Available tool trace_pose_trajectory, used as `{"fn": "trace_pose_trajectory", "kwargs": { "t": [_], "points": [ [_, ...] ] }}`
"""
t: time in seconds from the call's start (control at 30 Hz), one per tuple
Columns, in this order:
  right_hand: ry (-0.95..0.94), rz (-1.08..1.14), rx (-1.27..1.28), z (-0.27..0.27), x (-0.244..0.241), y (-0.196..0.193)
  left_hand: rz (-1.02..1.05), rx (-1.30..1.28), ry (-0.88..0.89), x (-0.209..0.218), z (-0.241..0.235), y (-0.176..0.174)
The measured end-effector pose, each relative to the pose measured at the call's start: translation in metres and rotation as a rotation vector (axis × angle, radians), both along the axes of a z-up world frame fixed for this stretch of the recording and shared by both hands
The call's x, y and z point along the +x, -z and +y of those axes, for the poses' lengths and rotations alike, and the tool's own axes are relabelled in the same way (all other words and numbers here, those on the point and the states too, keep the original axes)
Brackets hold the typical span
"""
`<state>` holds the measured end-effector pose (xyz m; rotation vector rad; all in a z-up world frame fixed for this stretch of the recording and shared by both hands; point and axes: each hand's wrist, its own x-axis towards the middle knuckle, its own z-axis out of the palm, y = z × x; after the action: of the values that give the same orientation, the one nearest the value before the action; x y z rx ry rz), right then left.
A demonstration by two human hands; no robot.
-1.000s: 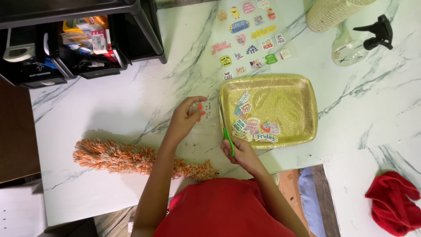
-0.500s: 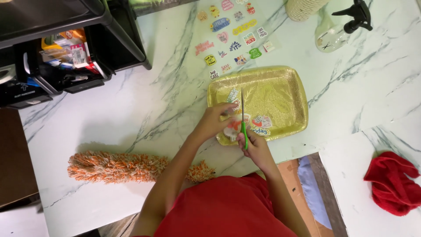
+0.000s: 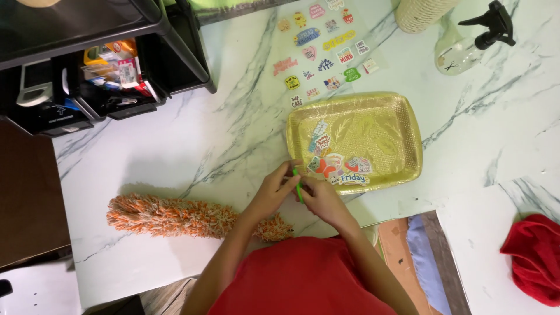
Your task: Cutting out individual stickers from a sheet using scissors.
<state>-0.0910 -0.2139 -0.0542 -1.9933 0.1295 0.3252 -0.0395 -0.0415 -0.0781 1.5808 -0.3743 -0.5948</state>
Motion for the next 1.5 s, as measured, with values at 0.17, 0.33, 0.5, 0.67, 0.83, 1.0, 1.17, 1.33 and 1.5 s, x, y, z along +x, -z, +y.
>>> {"fn": "trace_pose_trajectory", "kwargs": {
  "t": [0.17,0.33,0.5,0.67,0.83,1.0,1.17,1.33,1.5],
  "points": [
    [-0.024,0.153,0.139,0.016,0.003,0.022,0.007,0.074,-0.150,-0.010,0.004,-0.007],
    [-0.011,0.141,0.256,0.013,0.002,0.030,-0.216,0.093,-0.236,-0.011,-0.002,0.005],
    [-0.006,0.157,0.579,0.011,-0.002,0.040,-0.112,0.144,-0.340,0.006,0.004,0.009],
    [0.005,0.177,0.660,0.014,-0.007,0.041,-0.046,0.268,-0.332,0.012,0.002,-0.007],
    [0.084,0.114,0.720,-0.011,-0.012,0.034,-0.298,0.434,-0.360,0.014,0.010,0.001],
    [0.088,-0.463,-0.060,-0.034,-0.032,0.025,-0.417,0.803,-0.378,0.009,0.017,0.004],
    [0.012,-0.777,-0.514,-0.036,-0.050,0.058,-0.523,0.854,-0.438,0.001,0.004,0.020],
    [-0.021,-0.821,-0.645,-0.036,-0.050,0.079,-0.579,0.884,-0.480,-0.002,-0.009,0.022],
    [-0.022,-0.836,-0.663,-0.038,-0.046,0.080,-0.556,0.891,-0.475,0.002,-0.013,0.019]
  ]
}}
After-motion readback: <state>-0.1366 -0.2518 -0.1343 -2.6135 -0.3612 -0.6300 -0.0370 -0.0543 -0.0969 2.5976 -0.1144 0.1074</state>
